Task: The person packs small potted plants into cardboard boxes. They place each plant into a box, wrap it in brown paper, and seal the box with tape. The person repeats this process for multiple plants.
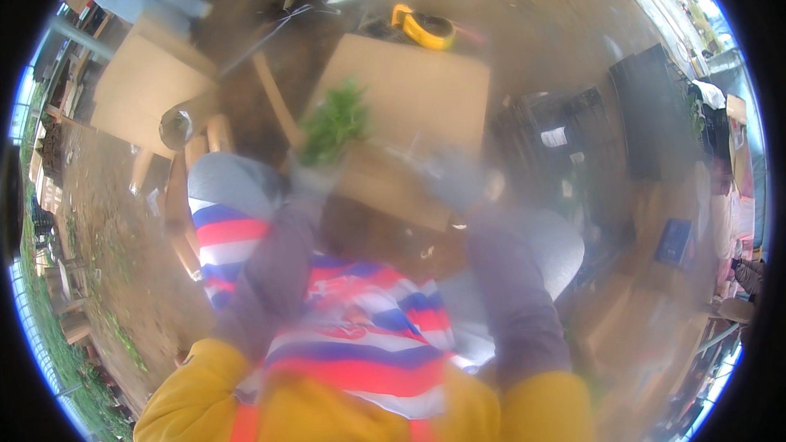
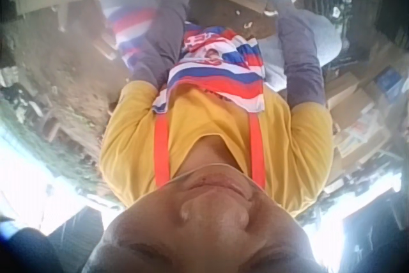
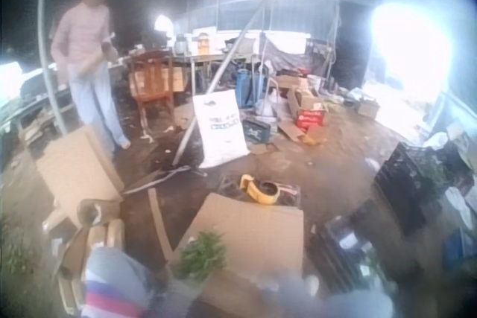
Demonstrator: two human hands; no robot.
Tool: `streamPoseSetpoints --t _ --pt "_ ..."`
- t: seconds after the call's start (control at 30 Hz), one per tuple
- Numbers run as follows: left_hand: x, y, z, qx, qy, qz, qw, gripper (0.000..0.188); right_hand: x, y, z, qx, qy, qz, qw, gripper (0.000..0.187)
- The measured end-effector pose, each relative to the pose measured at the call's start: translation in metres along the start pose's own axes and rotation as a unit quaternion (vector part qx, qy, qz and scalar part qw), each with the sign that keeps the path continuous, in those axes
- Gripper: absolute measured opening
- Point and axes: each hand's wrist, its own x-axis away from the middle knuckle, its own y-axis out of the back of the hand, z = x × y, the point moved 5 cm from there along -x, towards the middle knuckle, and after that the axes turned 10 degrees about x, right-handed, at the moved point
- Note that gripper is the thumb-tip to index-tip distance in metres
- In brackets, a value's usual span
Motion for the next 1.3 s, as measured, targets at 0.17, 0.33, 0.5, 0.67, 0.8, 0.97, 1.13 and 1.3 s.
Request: streamPoseSetpoints --t 0.17,0.33,0.5,0.67,0.8,0.97,1.13,1.3 --pt "0.000 0.016 -0.013 -0.051 -0.063 -0.117 0.990 0.080 0.000 0.006 0.002 0.119 0.022 0.013 0.993 0.058" --pt "0.001 -0.007 -0.014 -0.027 0.009 -0.031 0.999 0.076 0.001 0.013 0.005 0.105 0.024 0.081 0.991 0.062" --pt "0.022 -0.011 -0.027 -0.180 -0.047 -0.149 0.971 0.073 0.002 0.013 0.003 0.056 0.002 0.078 0.995 0.072" --pt "0.042 -0.038 -0.041 -0.309 -0.137 -0.155 0.928 0.059 0.005 0.010 -0.006 -0.188 -0.014 0.085 0.978 0.086" --pt "0.078 -0.060 -0.025 -0.590 -0.357 -0.187 0.699 0.040 0.009 0.010 -0.018 -0.229 -0.030 0.085 0.969 0.097" --pt "0.094 -0.026 0.108 -0.945 -0.198 0.213 0.150 0.053 0.005 0.005 -0.027 -0.139 -0.032 0.070 0.987 0.108" --pt "0.066 0.026 0.157 -0.956 -0.153 0.251 0.015 0.044 0.000 -0.007 -0.030 -0.154 -0.071 0.041 0.985 0.108" --pt "0.040 0.040 0.159 -0.958 -0.139 0.241 -0.068 0.026 0.003 -0.005 -0.027 -0.223 -0.003 0.039 0.974 0.109"
